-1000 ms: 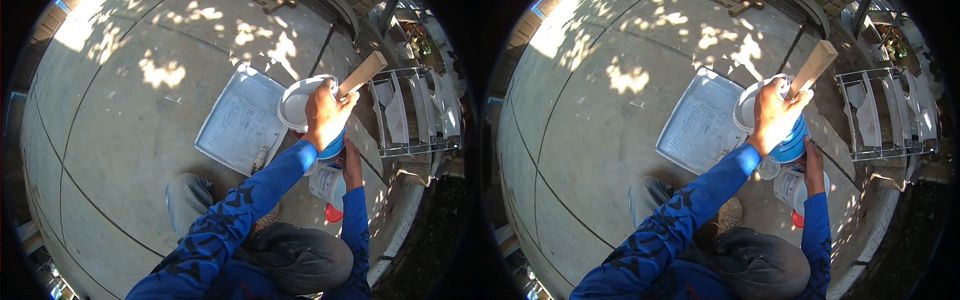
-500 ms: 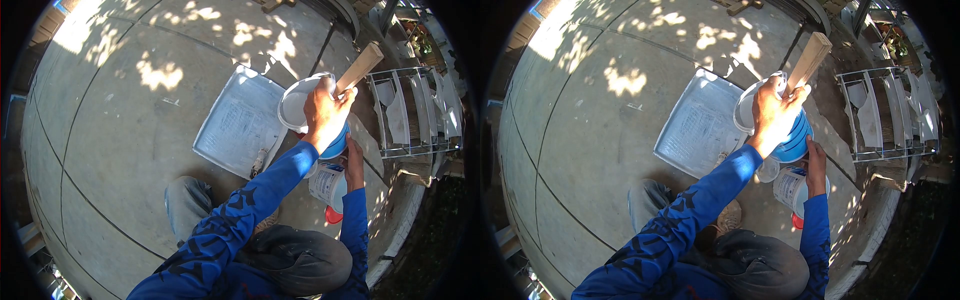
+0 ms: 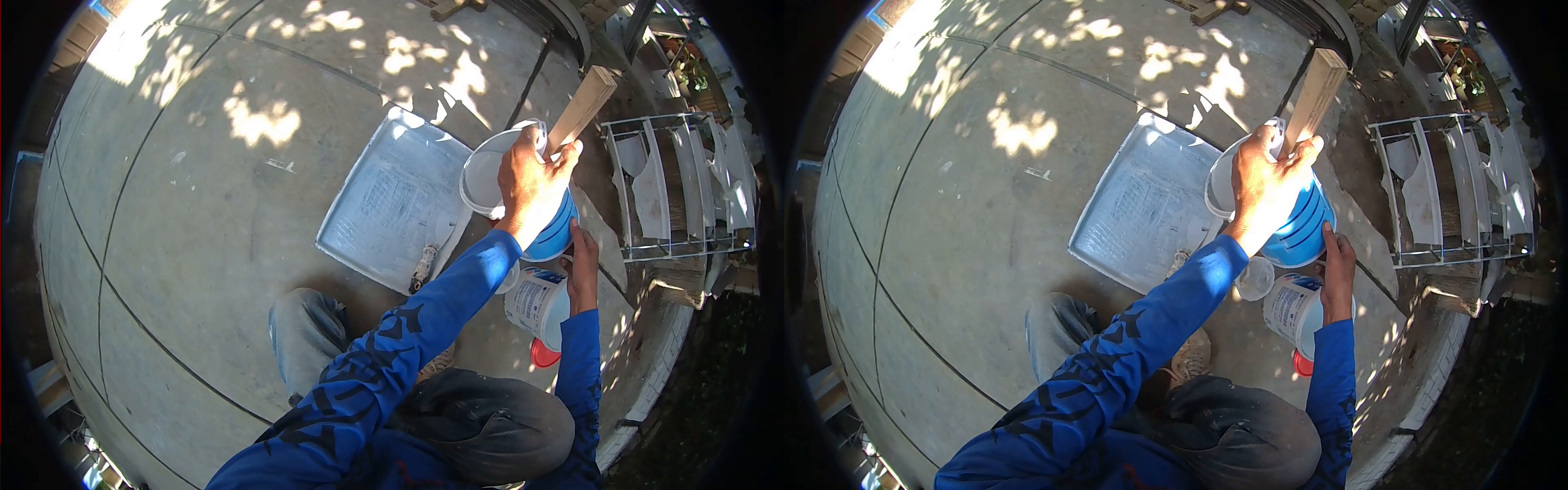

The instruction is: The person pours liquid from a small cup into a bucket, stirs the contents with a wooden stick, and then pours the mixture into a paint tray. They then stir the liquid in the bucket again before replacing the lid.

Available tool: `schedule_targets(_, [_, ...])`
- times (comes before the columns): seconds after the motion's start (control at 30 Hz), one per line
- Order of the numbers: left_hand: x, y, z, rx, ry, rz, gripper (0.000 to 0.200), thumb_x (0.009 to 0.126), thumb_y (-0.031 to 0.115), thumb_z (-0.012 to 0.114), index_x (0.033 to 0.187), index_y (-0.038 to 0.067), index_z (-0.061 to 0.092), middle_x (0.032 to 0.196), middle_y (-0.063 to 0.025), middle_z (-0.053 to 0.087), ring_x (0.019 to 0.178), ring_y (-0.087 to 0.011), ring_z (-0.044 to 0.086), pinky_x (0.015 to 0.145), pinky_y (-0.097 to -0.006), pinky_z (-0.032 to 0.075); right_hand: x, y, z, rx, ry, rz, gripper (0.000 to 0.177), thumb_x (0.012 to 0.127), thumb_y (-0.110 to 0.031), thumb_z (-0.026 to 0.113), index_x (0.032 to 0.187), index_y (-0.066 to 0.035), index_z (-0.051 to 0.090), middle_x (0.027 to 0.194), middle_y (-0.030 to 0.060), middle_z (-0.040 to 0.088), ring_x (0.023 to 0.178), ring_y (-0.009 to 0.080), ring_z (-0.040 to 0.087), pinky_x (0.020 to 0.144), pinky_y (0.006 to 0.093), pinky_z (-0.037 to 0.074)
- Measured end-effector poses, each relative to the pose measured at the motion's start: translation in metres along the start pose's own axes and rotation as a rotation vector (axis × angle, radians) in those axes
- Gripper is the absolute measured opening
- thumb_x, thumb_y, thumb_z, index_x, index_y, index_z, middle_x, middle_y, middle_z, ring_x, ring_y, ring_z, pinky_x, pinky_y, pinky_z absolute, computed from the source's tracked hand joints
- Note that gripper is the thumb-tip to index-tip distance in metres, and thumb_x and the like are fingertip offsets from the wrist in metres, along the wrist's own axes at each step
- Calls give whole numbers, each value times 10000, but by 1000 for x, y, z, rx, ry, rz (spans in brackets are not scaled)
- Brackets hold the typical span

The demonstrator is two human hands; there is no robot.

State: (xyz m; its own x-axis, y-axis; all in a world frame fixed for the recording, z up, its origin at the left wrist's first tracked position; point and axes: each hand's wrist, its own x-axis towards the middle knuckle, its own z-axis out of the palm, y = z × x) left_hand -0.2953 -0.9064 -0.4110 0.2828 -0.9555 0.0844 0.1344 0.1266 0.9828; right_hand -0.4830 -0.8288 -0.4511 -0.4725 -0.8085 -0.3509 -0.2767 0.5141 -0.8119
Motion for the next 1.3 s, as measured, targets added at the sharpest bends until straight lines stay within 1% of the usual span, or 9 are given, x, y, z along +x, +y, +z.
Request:
schedule_targets(0.17, [0, -3, 2, -39, 2, -19, 393, 833, 339, 752, 838, -1, 554, 697, -179, 660, 665, -337, 684, 625, -428, 513, 0, -1, -1, -16, 5, 0, 438, 886, -548, 636, 866, -110, 618, 740, -28, 555, 683, 74, 474, 590, 239, 358])
schedule_targets(0.23, [1, -2, 1, -31, 5, -20, 394, 832, 340, 753, 837, 0, 554, 694, -175, 659, 664, -337, 682, 625, -430, 511, 0, -2, -1, -31, 21, 23, 370, 908, -506, 625, 912, -136, 640, 769, -43, 544, 720, 73, 473, 617, 260, 343])
schedule_targets(0.27, [1, -2, 1, -23, 7, -20, 395, 831, 341, 754, 836, 0, 555, 691, -171, 657, 662, -337, 679, 625, -431, 509, -1, -4, 0, -32, 21, 23, 370, 908, -506, 625, 912, -136, 640, 769, -43, 544, 720, 73, 473, 617, 260, 343])
schedule_targets(0.33, [2, -3, 2, -49, -2, -39, 395, 829, 341, 756, 834, 1, 555, 688, -169, 655, 659, -339, 676, 626, -432, 508, -3, -6, 1, -14, 31, -25, 416, 883, -524, 656, 849, -113, 610, 719, -35, 542, 643, 62, 457, 551, 224, 342])
schedule_targets(0.43, [2, -5, 4, -75, -3, -55, 397, 826, 341, 759, 832, 0, 556, 683, -167, 650, 657, -338, 672, 627, -433, 506, 0, -5, -2, -6, 27, -29, 405, 883, -513, 663, 828, -117, 600, 701, -41, 523, 616, 55, 439, 530, 215, 331])
schedule_targets(0.7, [1, -6, 6, -111, -9, -82, 407, 825, 350, 764, 823, 1, 554, 698, -170, 647, 673, -312, 674, 631, -425, 504, 4, -2, -7, -32, 41, -35, 391, 889, -496, 668, 821, -116, 606, 691, -43, 511, 616, 53, 435, 528, 217, 336])
schedule_targets(0.87, [-1, -4, 8, -110, 18, -29, 410, 825, 347, 761, 810, -4, 550, 674, -166, 637, 647, -300, 668, 611, -414, 500, 1, -3, -7, -11, 39, -44, 380, 890, -485, 674, 837, -113, 620, 702, -44, 521, 626, 55, 452, 530, 224, 344])
schedule_targets(0.97, [1, -10, 11, -121, 30, -40, 401, 830, 340, 754, 807, -5, 550, 666, -162, 634, 633, -292, 662, 608, -406, 498, 2, -2, -9, -10, 40, -41, 375, 887, -480, 680, 841, -113, 622, 712, -43, 530, 632, 56, 463, 527, 228, 345])
schedule_targets(1.3, [-3, -6, 13, -138, 19, -73, 402, 830, 338, 754, 803, -4, 543, 662, -156, 627, 627, -284, 653, 602, -405, 490, -1, -3, -13, 8, 75, -30, 361, 876, -455, 703, 857, -107, 613, 704, -41, 509, 605, 48, 426, 507, 206, 315])
